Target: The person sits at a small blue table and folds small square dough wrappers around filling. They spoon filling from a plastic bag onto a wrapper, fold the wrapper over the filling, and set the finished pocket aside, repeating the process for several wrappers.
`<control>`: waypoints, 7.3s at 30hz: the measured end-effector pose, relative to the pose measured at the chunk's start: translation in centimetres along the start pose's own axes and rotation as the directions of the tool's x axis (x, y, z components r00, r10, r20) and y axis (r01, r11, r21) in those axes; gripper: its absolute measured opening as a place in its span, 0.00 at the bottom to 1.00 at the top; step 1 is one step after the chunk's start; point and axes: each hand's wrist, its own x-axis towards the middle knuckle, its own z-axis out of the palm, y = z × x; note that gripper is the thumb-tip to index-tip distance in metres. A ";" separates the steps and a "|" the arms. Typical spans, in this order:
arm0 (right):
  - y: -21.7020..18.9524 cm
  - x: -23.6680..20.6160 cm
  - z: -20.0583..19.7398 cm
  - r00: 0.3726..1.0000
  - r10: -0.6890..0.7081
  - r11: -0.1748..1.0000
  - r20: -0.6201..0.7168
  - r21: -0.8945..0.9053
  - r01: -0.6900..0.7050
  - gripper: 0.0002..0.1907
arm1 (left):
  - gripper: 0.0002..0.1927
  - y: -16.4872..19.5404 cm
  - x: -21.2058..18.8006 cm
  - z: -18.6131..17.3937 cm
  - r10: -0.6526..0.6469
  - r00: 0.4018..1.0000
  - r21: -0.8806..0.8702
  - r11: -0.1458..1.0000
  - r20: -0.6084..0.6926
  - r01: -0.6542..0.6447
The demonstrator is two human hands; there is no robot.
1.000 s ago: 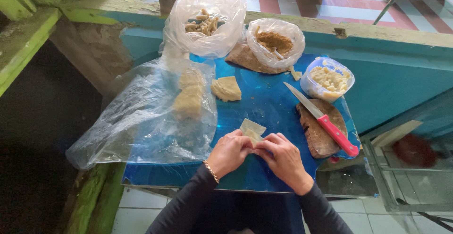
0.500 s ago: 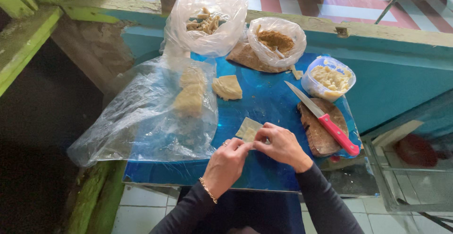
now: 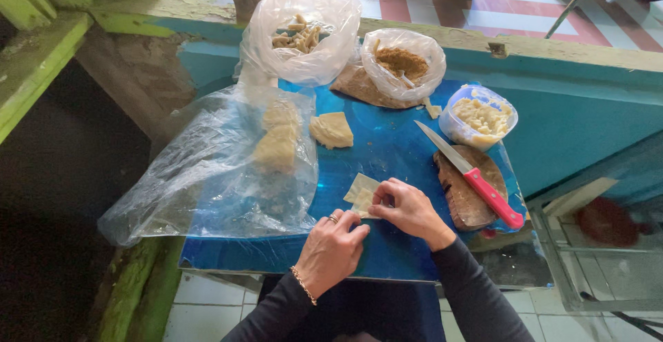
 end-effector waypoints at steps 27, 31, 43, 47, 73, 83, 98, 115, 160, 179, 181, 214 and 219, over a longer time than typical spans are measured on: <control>1.6 1.2 0.5 0.993 0.093 0.988 0.075 0.114 -0.102 0.13 | 0.23 0.3 -0.6 -0.2 0.094 0.994 0.244 0.964 0.046 -0.103; 1.5 1.2 0.5 0.993 0.093 0.988 0.068 0.116 -0.100 0.13 | 0.20 0.4 -0.5 -0.3 0.106 0.992 0.273 0.954 0.072 -0.122; 2.1 1.4 0.7 0.989 0.115 0.985 0.092 0.119 -0.126 0.12 | 0.18 0.5 -0.4 -0.2 0.112 0.994 0.184 0.977 -0.010 -0.108; 1.9 1.3 0.5 0.992 0.091 0.984 0.087 0.148 -0.103 0.13 | 0.12 -0.5 0.1 0.2 -0.078 0.991 -0.053 0.996 -0.113 0.073; -2.1 -5.5 -0.3 0.799 -0.575 0.754 -0.175 -0.493 0.435 0.18 | 0.09 -3.8 5.6 1.4 -0.433 0.831 -0.134 0.855 0.348 0.501; -1.8 -7.1 -0.3 0.798 -0.597 0.641 -0.085 -0.648 0.411 0.29 | 0.09 -4.2 5.7 1.7 -0.441 0.825 -0.127 0.851 0.354 0.509; -2.5 -8.0 0.1 0.876 -0.467 0.781 -0.120 -0.520 0.345 0.28 | 0.06 -3.6 4.9 2.2 -0.312 0.923 -0.267 0.891 0.228 0.367; -3.5 -7.9 1.6 0.846 -0.493 0.771 -0.201 -0.552 0.318 0.27 | 0.11 -6.3 6.2 3.2 -0.257 0.898 -0.416 0.817 0.358 0.400; -5.0 -8.1 4.1 0.876 -0.385 0.820 -0.292 -0.544 0.179 0.28 | 0.12 -6.7 6.2 3.0 -0.253 0.902 -0.427 0.814 0.351 0.394; -4.6 -8.6 3.6 0.901 -0.364 0.818 -0.237 -0.543 0.188 0.28 | 0.08 -5.0 7.4 2.7 -0.070 0.926 -0.195 0.969 0.371 0.152; -4.6 -8.6 3.5 0.903 -0.360 0.821 -0.235 -0.539 0.187 0.30 | 0.08 -5.5 7.7 2.8 -0.055 0.928 -0.238 0.959 0.368 0.151; -3.5 -8.6 1.7 0.881 -0.419 0.791 -0.220 -0.565 0.235 0.26 | 0.07 -5.7 6.8 3.1 -0.064 0.965 -0.319 0.936 0.255 0.146; -4.0 -8.6 1.3 0.884 -0.409 0.808 -0.228 -0.541 0.234 0.27 | 0.06 -6.0 6.9 2.8 -0.059 0.954 -0.342 0.926 0.293 0.162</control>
